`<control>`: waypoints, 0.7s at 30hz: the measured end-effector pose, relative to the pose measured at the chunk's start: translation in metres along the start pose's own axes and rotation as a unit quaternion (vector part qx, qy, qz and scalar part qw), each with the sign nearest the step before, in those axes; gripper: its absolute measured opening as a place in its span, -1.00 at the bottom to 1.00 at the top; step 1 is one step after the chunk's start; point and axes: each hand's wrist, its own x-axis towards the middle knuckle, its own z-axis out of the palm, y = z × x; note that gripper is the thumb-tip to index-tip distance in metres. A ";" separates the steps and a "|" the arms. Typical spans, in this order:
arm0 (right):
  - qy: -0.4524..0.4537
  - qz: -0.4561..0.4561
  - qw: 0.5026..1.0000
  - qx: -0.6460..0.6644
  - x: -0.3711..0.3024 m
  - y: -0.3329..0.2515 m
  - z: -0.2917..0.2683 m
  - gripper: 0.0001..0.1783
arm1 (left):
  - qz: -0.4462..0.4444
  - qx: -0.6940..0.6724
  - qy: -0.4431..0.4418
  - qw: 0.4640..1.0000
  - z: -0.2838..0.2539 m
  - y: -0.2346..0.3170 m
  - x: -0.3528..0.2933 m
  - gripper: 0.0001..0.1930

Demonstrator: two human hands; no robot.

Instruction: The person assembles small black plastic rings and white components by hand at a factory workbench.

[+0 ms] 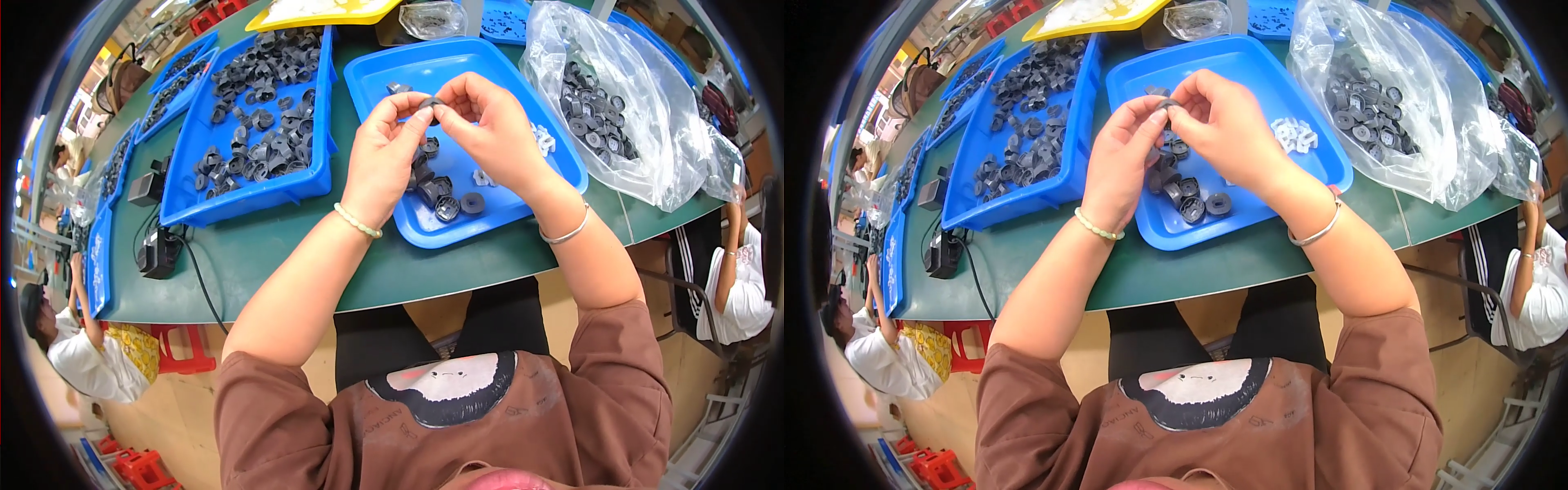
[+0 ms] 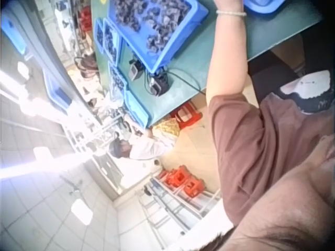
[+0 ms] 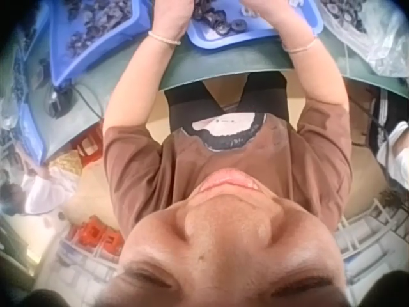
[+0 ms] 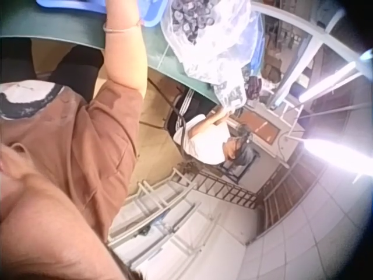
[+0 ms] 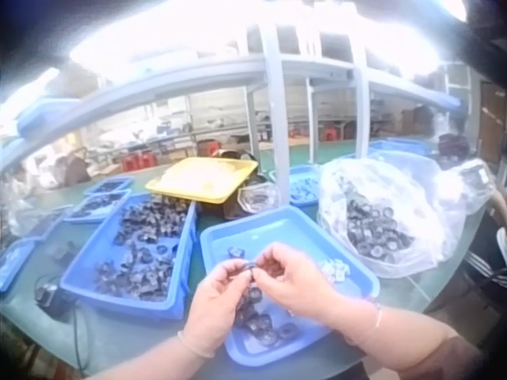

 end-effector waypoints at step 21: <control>-0.035 0.073 0.993 0.091 0.001 0.005 -0.002 -0.84 | 0.095 0.111 0.013 0.989 -0.009 -0.007 0.004 -0.81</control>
